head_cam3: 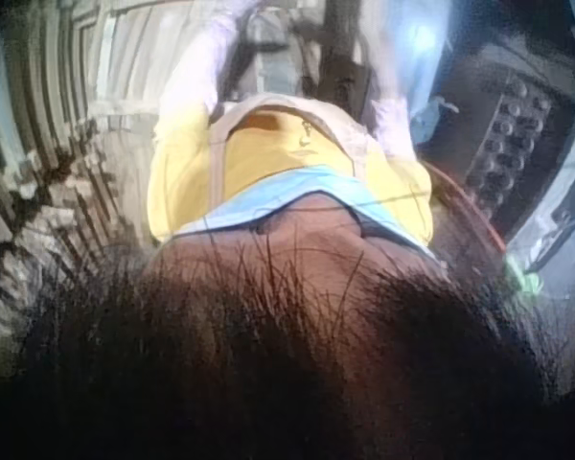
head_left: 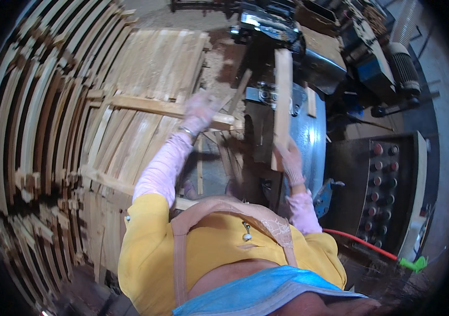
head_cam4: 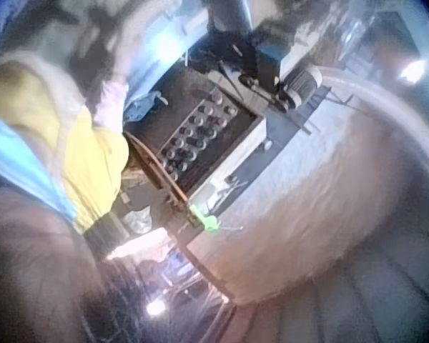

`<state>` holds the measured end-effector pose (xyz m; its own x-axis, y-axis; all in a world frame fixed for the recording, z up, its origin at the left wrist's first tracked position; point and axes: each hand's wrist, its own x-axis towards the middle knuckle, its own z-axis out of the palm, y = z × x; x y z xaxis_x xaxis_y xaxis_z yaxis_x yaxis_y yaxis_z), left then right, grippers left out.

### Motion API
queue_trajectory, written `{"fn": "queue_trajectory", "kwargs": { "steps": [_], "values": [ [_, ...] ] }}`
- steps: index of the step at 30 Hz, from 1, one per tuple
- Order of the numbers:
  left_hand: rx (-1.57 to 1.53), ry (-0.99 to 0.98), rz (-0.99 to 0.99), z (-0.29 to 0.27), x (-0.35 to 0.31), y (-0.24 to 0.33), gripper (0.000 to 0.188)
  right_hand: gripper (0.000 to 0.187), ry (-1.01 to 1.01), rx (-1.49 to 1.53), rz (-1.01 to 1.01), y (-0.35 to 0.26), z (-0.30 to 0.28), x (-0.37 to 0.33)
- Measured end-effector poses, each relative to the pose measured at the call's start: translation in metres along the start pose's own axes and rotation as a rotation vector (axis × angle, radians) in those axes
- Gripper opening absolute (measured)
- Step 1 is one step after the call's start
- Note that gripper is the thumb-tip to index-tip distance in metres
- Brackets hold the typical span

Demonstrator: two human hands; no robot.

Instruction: The person feeds wooden slats into a jointer machine by hand, picking them from a stack on the left and sliding them across the machine bed one at a time.

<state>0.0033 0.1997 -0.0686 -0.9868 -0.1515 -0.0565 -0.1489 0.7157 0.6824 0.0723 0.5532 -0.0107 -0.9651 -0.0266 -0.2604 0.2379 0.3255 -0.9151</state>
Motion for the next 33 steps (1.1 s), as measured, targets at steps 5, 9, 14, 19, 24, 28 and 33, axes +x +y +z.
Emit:
{"fn": "queue_trajectory", "kwargs": {
  "steps": [5,9,14,19,24,28,33],
  "values": [
    [0.461,-0.063,-0.335,-0.015,0.009,-0.09,0.066,0.054,0.534,-1.197,-0.354,0.105,-0.093,-0.089],
    [0.521,0.046,-0.458,-0.026,-0.029,-0.098,0.058,0.058,0.565,-1.213,-0.19,0.103,-0.09,-0.043],
    [0.124,0.607,-0.641,0.007,-0.088,-0.149,0.074,0.056,0.654,-1.042,-0.249,0.06,-0.074,0.1],
    [-0.148,0.691,-0.488,-0.006,-0.11,-0.116,0.086,0.036,0.325,-0.445,-0.419,-0.011,0.007,0.109],
    [-0.95,0.663,0.012,0.046,-0.105,0.038,0.062,0.063,-0.451,-0.152,-0.449,-0.033,0.139,0.024],
    [-0.771,0.255,0.102,0.048,-0.094,0.041,0.059,0.07,-0.245,0.008,-0.153,-0.04,0.065,-0.01],
    [0.403,0.293,-0.464,0.036,-0.09,-0.086,0.103,0.061,0.384,-0.73,-0.113,0.045,-0.052,-0.079]
  ]
}}
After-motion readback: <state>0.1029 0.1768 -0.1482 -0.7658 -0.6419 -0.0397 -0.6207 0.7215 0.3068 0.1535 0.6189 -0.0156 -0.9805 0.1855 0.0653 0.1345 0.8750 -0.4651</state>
